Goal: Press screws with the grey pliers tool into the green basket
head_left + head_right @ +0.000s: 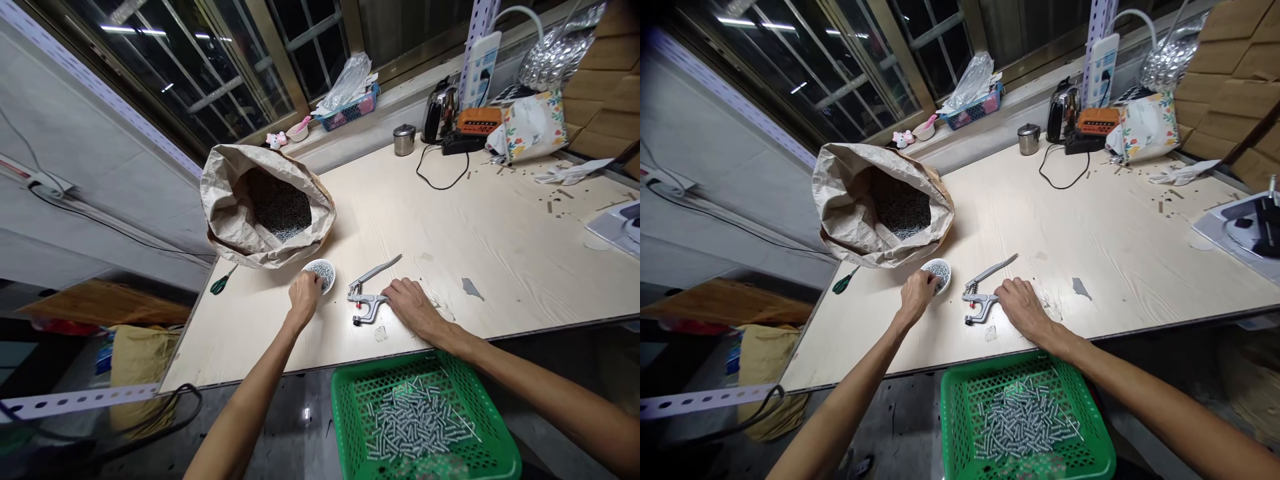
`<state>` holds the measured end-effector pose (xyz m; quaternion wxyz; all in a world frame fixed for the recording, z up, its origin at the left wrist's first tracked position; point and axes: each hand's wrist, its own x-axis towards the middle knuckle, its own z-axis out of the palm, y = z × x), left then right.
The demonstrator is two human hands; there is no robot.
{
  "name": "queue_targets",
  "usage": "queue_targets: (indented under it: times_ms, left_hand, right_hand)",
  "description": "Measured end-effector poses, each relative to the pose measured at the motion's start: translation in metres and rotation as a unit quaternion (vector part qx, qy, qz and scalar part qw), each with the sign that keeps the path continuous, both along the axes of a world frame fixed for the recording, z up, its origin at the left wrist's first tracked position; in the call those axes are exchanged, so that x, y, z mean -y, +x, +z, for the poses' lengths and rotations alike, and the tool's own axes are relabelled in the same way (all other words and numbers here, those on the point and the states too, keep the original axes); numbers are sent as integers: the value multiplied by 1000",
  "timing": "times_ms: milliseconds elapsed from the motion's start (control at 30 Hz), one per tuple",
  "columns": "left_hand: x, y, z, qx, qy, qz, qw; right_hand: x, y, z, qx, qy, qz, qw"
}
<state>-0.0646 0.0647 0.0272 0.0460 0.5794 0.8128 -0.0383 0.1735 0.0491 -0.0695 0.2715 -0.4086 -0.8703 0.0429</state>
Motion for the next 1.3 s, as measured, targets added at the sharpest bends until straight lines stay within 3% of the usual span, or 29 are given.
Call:
queue_targets:
  times_ms: [367, 533, 667, 767, 833, 1000, 1133, 1300]
  left_hand:
    - [-12, 1, -8, 91, -12, 3, 996]
    - [-10, 6, -14, 74, 27, -17, 997]
    - [-6, 9, -6, 101, 93, -40, 990]
    - [11, 16, 3, 195, 142, -38, 970]
    - [29, 22, 4, 286, 117, -21, 951]
    - [69, 35, -13, 452, 54, 53, 889]
    - [74, 37, -23, 538, 17, 127, 833]
    - [72, 36, -25, 565, 9, 144, 812]
  right_hand:
    - [0, 1, 2, 15, 4, 4, 1000]
    - [0, 0, 1, 14, 2, 2, 1000]
    - [-1, 0, 1, 14, -8, 0, 1000]
    - [0, 0, 4, 16, -6, 8, 1000]
    - [1, 1, 7, 21, 0, 18, 1000]
    - [5, 0, 17, 48, 32, 41, 997]
    - [7, 0, 20, 65, 51, 63, 995]
    - [8, 0, 23, 84, 51, 67, 993]
